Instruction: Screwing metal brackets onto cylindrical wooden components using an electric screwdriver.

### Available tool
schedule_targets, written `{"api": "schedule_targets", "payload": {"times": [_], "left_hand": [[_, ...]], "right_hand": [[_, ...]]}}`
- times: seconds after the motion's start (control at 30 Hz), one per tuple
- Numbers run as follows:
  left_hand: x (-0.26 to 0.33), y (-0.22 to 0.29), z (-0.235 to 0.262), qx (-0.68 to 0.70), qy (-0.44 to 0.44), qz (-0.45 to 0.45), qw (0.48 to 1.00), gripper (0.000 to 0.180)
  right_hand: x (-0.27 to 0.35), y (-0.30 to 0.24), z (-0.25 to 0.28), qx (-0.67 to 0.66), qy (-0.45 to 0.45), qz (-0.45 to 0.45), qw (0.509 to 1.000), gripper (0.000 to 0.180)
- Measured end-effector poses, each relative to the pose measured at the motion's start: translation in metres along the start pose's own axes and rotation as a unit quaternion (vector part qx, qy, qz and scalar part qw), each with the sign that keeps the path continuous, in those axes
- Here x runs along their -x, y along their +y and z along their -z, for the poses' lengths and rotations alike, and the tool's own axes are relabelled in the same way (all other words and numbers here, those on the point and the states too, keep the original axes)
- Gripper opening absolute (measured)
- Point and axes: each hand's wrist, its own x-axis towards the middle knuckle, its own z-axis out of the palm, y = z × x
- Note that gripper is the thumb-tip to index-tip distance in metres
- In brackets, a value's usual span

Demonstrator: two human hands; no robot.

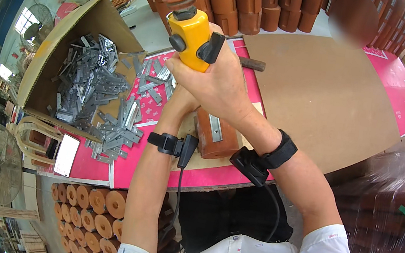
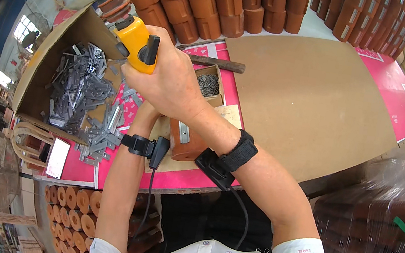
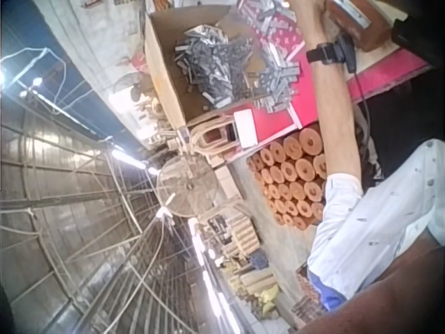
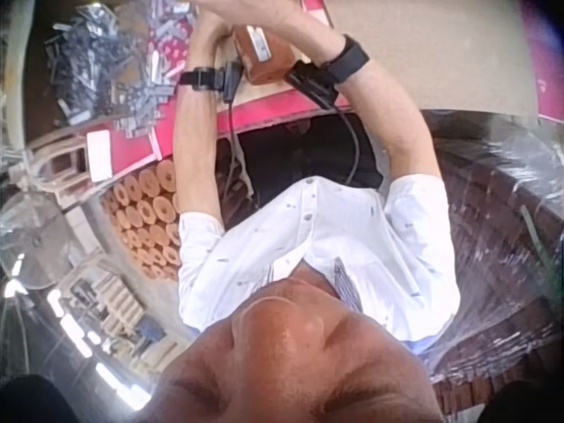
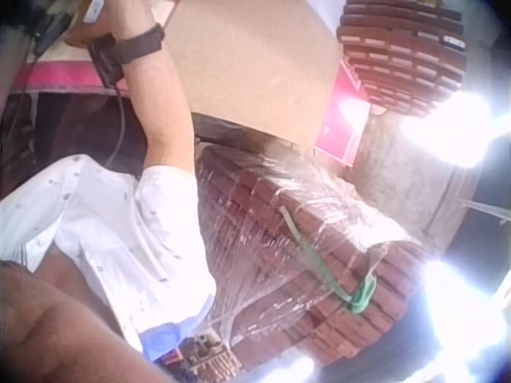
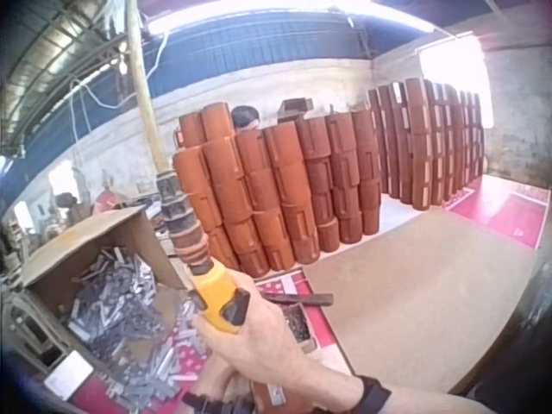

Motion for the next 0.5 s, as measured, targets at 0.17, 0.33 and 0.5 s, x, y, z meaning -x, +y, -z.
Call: {"api": "schedule_targets", "payload": {"times": [0.17, 0.33, 0.5], "left_hand": [[0.0017, 0.0002, 0.0036, 0.007, 0.01, -0.005, 1.0, 0.024], [0.005, 0.0018, -0.0046, 0.016, 0.02, -0.008, 1.0, 0.023], [0.0096, -0.0017, 0.0012, 0.024, 0.032, -0.015, 0.999, 0.022]], "right_hand": [[-0.0012, -0.0051, 0.0002, -0.004, -0.013, -0.019, 1.0, 0.039], [-0.001, -0.002, 0.0006, 0.007, -0.002, -0.021, 1.0, 0.042], [-0.0022, 0.0008, -0.0013, 0.027, 0.012, 0.024, 0.999, 0.051]]}}
